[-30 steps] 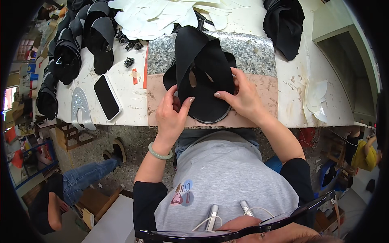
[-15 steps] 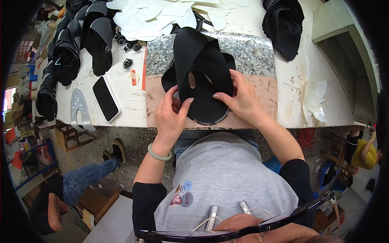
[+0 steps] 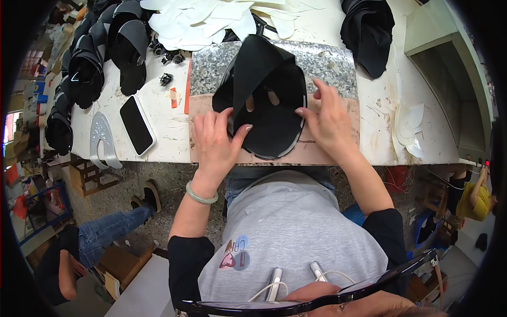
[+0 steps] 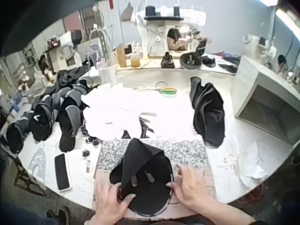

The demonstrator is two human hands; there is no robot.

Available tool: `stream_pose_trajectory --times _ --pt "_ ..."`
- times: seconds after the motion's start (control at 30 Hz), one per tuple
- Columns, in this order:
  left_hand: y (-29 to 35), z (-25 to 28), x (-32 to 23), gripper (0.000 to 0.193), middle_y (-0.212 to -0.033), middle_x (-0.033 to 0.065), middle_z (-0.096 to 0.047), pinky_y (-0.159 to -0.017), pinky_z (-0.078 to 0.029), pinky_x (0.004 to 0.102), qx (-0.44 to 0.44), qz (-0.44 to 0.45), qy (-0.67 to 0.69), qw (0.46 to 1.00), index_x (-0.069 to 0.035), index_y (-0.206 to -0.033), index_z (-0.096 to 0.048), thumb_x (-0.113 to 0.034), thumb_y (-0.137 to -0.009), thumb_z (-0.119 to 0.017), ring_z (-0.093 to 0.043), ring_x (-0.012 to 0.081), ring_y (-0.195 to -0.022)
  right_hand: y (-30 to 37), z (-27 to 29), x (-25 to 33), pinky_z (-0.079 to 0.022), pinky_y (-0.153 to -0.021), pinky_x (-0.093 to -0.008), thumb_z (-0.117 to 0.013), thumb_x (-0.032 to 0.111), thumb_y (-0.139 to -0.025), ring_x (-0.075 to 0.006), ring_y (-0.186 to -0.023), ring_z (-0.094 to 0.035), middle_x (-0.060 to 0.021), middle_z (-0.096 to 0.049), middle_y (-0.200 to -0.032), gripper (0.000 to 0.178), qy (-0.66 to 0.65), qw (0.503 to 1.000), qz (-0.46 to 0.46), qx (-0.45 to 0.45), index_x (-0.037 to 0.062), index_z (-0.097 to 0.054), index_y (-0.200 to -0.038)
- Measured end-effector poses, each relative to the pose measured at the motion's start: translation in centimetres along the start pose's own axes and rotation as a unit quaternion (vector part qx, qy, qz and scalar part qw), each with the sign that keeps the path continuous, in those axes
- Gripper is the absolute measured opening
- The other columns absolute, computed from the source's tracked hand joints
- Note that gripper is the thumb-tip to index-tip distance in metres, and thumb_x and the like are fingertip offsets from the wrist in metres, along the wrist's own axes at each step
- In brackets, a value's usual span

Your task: The person attaches white stiffener pieces onto black shoe upper components by hand. They then align and press glossy outer layers over the uppers before handing the assembled shoe part to a coworker.

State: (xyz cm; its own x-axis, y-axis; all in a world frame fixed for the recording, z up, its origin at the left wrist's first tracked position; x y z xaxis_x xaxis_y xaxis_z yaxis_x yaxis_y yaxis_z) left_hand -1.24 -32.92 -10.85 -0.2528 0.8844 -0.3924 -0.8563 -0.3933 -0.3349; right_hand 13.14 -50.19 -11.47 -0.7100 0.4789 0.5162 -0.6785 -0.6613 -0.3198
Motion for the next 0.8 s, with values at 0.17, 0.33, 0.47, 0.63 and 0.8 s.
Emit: stream_pose_trajectory --times 0.17,0.33,0.47,0.63,0.8 --pt "-0.7 0.0 0.8 0.044 -0.075 0.0084 -0.051 -0.07 -0.041 0.0377 -0.025 -0.04 -0.013 0.999 0.002 -0.095 -0.061 -0.029 -0.071 -0.081 -0.048 0.0267 -0.078 3.1 0.0 6.7 -0.046 -0.09 -0.0392 -0.068 0.009 -0.077 -0.0339 -0.108 -0.053 -0.0172 -0.056 -0.11 0.041 -0.143 0.955 0.255 0.039 -0.0044 -0.056 -0.114" --pt "-2.0 -0.8 4.0 0.04 -0.08 0.0096 -0.06 -0.072 -0.043 0.0367 0.087 0.039 0.121 0.988 0.002 -0.093 -0.068 -0.028 -0.07 -0.08 -0.054 0.0249 -0.08 5.2 -4.3 8.4 -0.033 -0.108 -0.0405 -0.062 0.048 -0.078 -0.0344 -0.131 -0.036 -0.0225 -0.04 -0.139 0.079 0.011 0.952 0.235 0.194 -0.0123 -0.045 -0.126" --pt "-2.0 -1.0 4.8 0.028 -0.073 0.0114 -0.064 -0.064 -0.046 0.0348 0.11 0.124 0.194 0.967 0.002 -0.09 -0.07 -0.021 -0.074 -0.077 -0.058 0.0229 -0.069 5.3 -4.8 8.5 -0.027 -0.111 -0.0415 -0.055 0.061 -0.078 -0.0329 -0.137 -0.028 -0.021 -0.03 -0.148 0.091 0.049 0.953 0.202 0.22 -0.0089 -0.039 -0.134" --pt "-2.0 -1.4 5.0 0.028 -0.066 0.0023 -0.061 -0.056 -0.043 0.0265 0.078 0.113 0.167 0.976 0.002 -0.092 -0.07 -0.021 -0.077 -0.076 -0.052 0.0098 -0.06 5.5 -5.0 8.7 -0.025 -0.112 -0.0418 -0.052 0.063 -0.079 -0.0326 -0.139 -0.025 -0.0187 -0.03 -0.149 0.091 0.059 0.95 0.21 0.225 -0.0047 -0.037 -0.138" --pt "-1.9 -1.4 5.0 0.032 -0.084 0.0078 -0.063 -0.065 -0.046 0.0274 0.067 0.172 0.16 0.97 0.001 -0.103 -0.062 -0.014 -0.077 -0.075 -0.057 0.0149 -0.075 6.3 -4.1 7.3 -0.028 -0.111 -0.0437 -0.059 0.049 -0.083 -0.0289 -0.139 -0.028 -0.0172 -0.036 -0.146 0.076 -0.016 0.934 0.251 0.252 -0.0039 -0.041 -0.136"
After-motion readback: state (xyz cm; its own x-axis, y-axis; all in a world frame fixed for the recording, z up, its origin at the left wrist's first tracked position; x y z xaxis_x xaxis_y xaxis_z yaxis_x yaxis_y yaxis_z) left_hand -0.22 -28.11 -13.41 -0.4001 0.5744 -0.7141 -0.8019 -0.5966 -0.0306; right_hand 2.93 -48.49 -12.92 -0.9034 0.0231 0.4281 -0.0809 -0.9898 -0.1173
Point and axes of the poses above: each hand's wrist, its own y-axis away from the middle knuckle, its own z-axis out of the back of the hand, x = y × z, the point moved 7 cm from there along -y, towards the middle knuckle
